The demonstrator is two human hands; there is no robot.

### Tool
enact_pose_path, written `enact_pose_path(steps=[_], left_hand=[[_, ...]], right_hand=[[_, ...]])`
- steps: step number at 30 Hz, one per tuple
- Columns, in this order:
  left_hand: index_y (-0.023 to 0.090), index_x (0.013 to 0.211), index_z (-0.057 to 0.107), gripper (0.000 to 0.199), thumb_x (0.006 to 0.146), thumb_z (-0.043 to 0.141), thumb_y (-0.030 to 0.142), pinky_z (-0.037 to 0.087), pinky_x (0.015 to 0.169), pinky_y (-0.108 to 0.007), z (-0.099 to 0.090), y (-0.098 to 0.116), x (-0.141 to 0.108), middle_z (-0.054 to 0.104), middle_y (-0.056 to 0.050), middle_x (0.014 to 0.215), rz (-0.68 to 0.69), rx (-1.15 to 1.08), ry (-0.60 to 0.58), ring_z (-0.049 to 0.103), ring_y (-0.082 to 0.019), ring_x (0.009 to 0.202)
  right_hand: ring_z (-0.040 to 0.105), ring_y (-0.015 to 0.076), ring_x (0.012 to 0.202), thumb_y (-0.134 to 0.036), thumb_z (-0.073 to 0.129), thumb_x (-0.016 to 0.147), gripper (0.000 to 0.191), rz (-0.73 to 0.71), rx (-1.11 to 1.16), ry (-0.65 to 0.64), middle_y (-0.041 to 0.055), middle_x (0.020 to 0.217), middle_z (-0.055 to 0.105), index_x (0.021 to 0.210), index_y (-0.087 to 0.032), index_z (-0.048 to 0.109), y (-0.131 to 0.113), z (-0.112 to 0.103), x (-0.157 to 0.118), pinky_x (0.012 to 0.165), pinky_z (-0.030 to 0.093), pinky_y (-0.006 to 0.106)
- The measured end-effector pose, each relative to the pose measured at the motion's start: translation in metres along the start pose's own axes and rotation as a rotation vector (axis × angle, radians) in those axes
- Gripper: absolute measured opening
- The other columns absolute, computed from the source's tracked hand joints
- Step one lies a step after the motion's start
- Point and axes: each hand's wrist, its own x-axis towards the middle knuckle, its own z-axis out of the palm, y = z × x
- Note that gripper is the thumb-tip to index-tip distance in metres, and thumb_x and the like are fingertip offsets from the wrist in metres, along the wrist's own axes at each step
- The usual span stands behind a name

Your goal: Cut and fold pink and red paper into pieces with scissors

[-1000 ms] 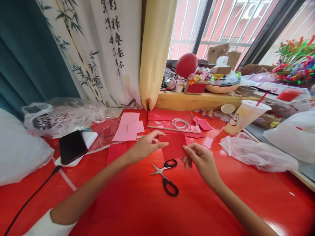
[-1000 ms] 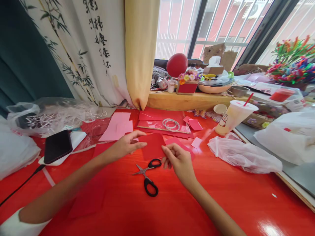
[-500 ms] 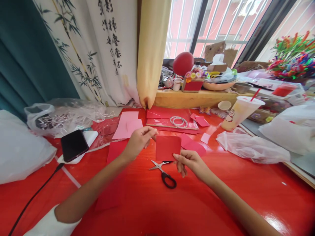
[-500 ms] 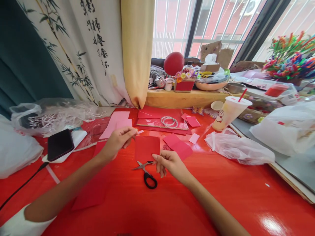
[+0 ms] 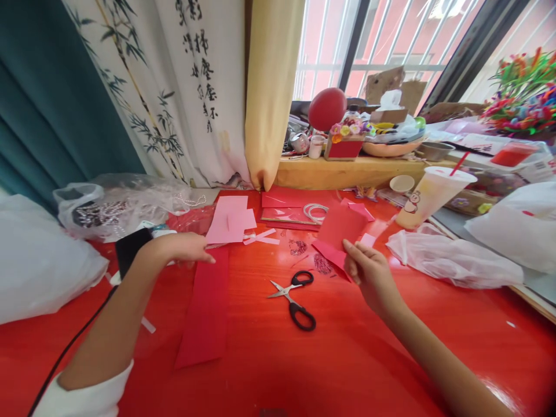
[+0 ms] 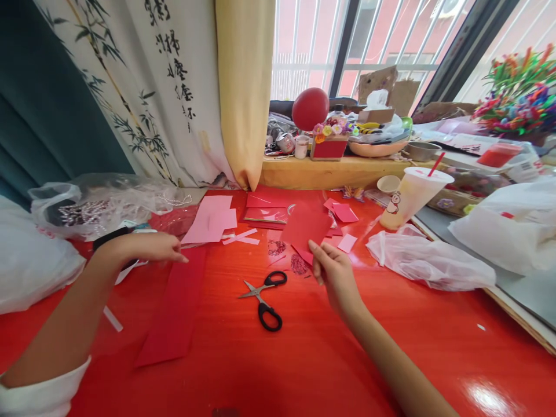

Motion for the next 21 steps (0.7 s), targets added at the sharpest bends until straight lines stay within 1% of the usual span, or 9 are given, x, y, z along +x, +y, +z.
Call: enact_pose_path(steps=[3, 6, 8, 10, 12, 15, 18, 19, 21], left_hand=[[0.017, 0.043, 0.049, 0.04, 0.07, 0.051, 0.047, 0.037, 0.05, -0.033, 0.0, 0.0, -0.001, 0.061, -0.013, 0.056, -0.147, 0.076, -0.133, 0.051, -0.02, 0.045], [0.016, 0.046, 0.054, 0.044, 0.071, 0.049, 0.052, 0.04, 0.057, -0.037, 0.003, 0.007, 0.002, 0.062, -0.015, 0.058, -0.116, 0.089, 0.0, 0.055, -0.024, 0.051], [0.016, 0.059, 0.063, 0.043, 0.07, 0.052, 0.056, 0.041, 0.062, -0.035, 0.009, 0.023, 0.005, 0.065, -0.015, 0.07, 0.029, -0.065, 0.185, 0.058, -0.027, 0.065], [0.02, 0.086, 0.066, 0.042, 0.068, 0.056, 0.056, 0.041, 0.061, -0.027, 0.021, 0.049, 0.01, 0.066, -0.011, 0.087, 0.287, -0.466, 0.302, 0.058, -0.023, 0.074], [0.026, 0.116, 0.052, 0.051, 0.073, 0.054, 0.053, 0.041, 0.054, -0.023, 0.036, 0.08, 0.015, 0.061, -0.01, 0.109, 0.545, -0.834, 0.184, 0.058, -0.017, 0.071], [0.018, 0.086, 0.06, 0.037, 0.068, 0.061, 0.05, 0.029, 0.039, -0.02, 0.058, 0.114, 0.022, 0.06, -0.003, 0.067, 0.521, -1.012, 0.183, 0.047, -0.01, 0.046], [0.017, 0.056, 0.05, 0.035, 0.073, 0.058, 0.047, 0.022, 0.038, -0.02, 0.071, 0.123, 0.031, 0.04, 0.004, 0.045, 0.506, -1.07, 0.146, 0.033, -0.007, 0.039], [0.017, 0.052, 0.044, 0.038, 0.073, 0.057, 0.046, 0.021, 0.039, -0.02, 0.073, 0.121, 0.036, 0.035, 0.006, 0.043, 0.485, -1.101, 0.168, 0.03, -0.006, 0.039], [0.017, 0.051, 0.037, 0.042, 0.073, 0.057, 0.047, 0.018, 0.039, -0.02, 0.077, 0.115, 0.045, 0.028, 0.007, 0.043, 0.412, -1.185, 0.261, 0.024, -0.004, 0.039]], right_hand=[[0.027, 0.003, 0.035, -0.035, 0.061, 0.079, 0.038, -0.105, 0.069, 0.151, -0.007, 0.039, 0.035, 0.052, -0.016, 0.042, -0.008, -0.018, 0.012, 0.036, 0.02, 0.02], [0.026, 0.0044, 0.037, -0.039, 0.061, 0.077, 0.031, -0.18, 0.032, 0.274, -0.0067, 0.042, 0.035, 0.058, -0.017, 0.051, -0.012, -0.036, 0.024, 0.036, 0.02, 0.021], [0.028, 0.0052, 0.038, -0.041, 0.061, 0.077, 0.028, -0.185, -0.054, 0.292, -0.0061, 0.044, 0.035, 0.061, -0.018, 0.054, -0.012, -0.039, 0.024, 0.036, 0.02, 0.022], [0.031, 0.0061, 0.039, -0.042, 0.061, 0.077, 0.029, -0.121, -0.187, 0.185, -0.0051, 0.045, 0.037, 0.06, -0.019, 0.054, -0.01, -0.031, 0.017, 0.037, 0.022, 0.022], [0.036, 0.0073, 0.039, -0.045, 0.06, 0.076, 0.033, 0.001, -0.337, -0.056, -0.0039, 0.044, 0.041, 0.057, -0.019, 0.052, -0.005, -0.015, 0.004, 0.038, 0.025, 0.023], [0.041, 0.0092, 0.04, -0.048, 0.056, 0.078, 0.034, 0.102, -0.468, -0.349, -0.0031, 0.045, 0.045, 0.06, -0.019, 0.053, 0.003, 0.008, -0.012, 0.041, 0.031, 0.024], [0.051, 0.0125, 0.052, -0.047, 0.048, 0.083, 0.035, 0.002, -0.62, -0.517, 0.0005, 0.056, 0.055, 0.065, -0.018, 0.056, 0.01, 0.006, -0.005, 0.05, 0.039, 0.025], [0.056, 0.0152, 0.063, -0.047, 0.044, 0.085, 0.034, -0.054, -0.682, -0.531, 0.0031, 0.068, 0.061, 0.074, -0.018, 0.059, 0.012, -0.002, 0.003, 0.057, 0.042, 0.026], [0.058, 0.0208, 0.081, -0.047, 0.041, 0.086, 0.035, -0.175, -0.893, -0.304, 0.0077, 0.087, 0.064, 0.089, -0.018, 0.06, 0.016, -0.024, 0.023, 0.07, 0.043, 0.032]])
